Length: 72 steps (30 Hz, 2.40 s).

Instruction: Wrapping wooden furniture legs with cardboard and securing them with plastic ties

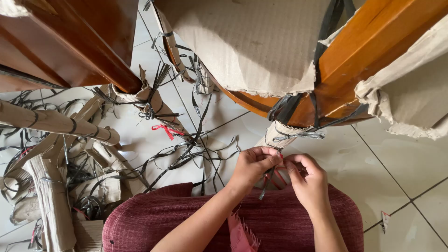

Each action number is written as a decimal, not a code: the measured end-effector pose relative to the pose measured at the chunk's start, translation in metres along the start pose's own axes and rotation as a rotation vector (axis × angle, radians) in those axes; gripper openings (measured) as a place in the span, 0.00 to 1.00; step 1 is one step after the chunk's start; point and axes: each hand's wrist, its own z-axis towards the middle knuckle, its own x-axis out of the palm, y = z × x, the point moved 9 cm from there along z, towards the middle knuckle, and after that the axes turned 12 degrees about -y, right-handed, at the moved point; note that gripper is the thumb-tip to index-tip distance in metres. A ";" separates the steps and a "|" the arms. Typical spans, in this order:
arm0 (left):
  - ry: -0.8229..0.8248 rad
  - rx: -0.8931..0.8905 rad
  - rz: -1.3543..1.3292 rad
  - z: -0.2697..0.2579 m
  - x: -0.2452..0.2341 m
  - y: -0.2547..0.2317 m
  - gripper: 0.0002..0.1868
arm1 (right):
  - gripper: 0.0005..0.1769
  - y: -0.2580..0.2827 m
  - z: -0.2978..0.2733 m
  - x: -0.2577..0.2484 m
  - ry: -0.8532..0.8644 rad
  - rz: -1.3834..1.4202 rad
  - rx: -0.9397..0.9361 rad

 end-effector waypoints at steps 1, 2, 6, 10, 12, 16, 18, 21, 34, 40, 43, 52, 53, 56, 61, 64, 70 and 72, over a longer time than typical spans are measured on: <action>0.000 0.001 -0.001 0.002 -0.001 0.004 0.05 | 0.05 -0.002 0.000 0.000 0.000 0.000 -0.001; 0.003 0.006 -0.008 0.004 -0.001 0.007 0.05 | 0.06 -0.005 0.000 0.001 0.001 0.045 0.028; 0.041 0.057 0.036 0.005 -0.002 0.008 0.03 | 0.07 0.003 0.001 0.004 -0.032 0.124 -0.047; 0.028 0.099 0.117 0.007 -0.006 0.008 0.05 | 0.07 0.031 0.001 0.008 -0.095 0.169 -0.165; 0.046 0.187 0.157 0.001 -0.004 -0.003 0.06 | 0.07 0.031 0.002 0.012 -0.079 0.296 -0.010; 0.079 0.204 0.136 -0.004 0.002 -0.008 0.06 | 0.13 -0.021 0.000 0.026 -0.138 0.634 0.315; -0.029 0.204 0.091 0.003 -0.005 -0.002 0.09 | 0.10 -0.031 0.001 0.025 -0.186 0.575 0.315; -0.080 0.231 0.137 -0.004 -0.004 -0.007 0.09 | 0.11 -0.038 -0.002 0.029 -0.223 0.679 0.378; -0.257 0.448 0.370 -0.016 -0.017 -0.021 0.08 | 0.10 -0.024 0.003 0.019 -0.244 0.472 0.193; -0.133 0.531 0.327 -0.021 -0.011 -0.041 0.09 | 0.05 0.053 -0.004 -0.003 -0.295 0.149 -0.312; -0.147 0.506 0.343 -0.014 -0.013 -0.035 0.11 | 0.05 0.067 -0.007 -0.004 -0.304 0.086 -0.472; -0.084 0.430 0.288 -0.006 -0.011 -0.027 0.14 | 0.07 0.088 -0.011 -0.004 -0.221 0.062 -0.623; -0.116 0.424 0.286 -0.003 -0.014 -0.025 0.12 | 0.08 0.088 -0.010 -0.003 -0.203 0.077 -0.596; -0.143 0.447 0.264 -0.002 -0.015 -0.029 0.09 | 0.10 0.076 -0.009 -0.003 -0.175 0.130 -0.481; -0.100 0.512 0.270 -0.013 -0.010 -0.040 0.04 | 0.12 0.062 -0.014 -0.009 -0.195 0.089 -0.263; -0.141 0.443 0.291 -0.008 -0.015 -0.032 0.05 | 0.06 0.083 -0.020 -0.024 -0.323 0.072 -0.494; -0.123 0.467 0.356 -0.016 -0.011 -0.041 0.03 | 0.13 0.001 -0.015 0.005 -0.092 0.042 -0.027; -0.137 0.438 0.343 -0.015 -0.014 -0.040 0.04 | 0.10 -0.011 -0.016 0.011 -0.013 0.063 0.192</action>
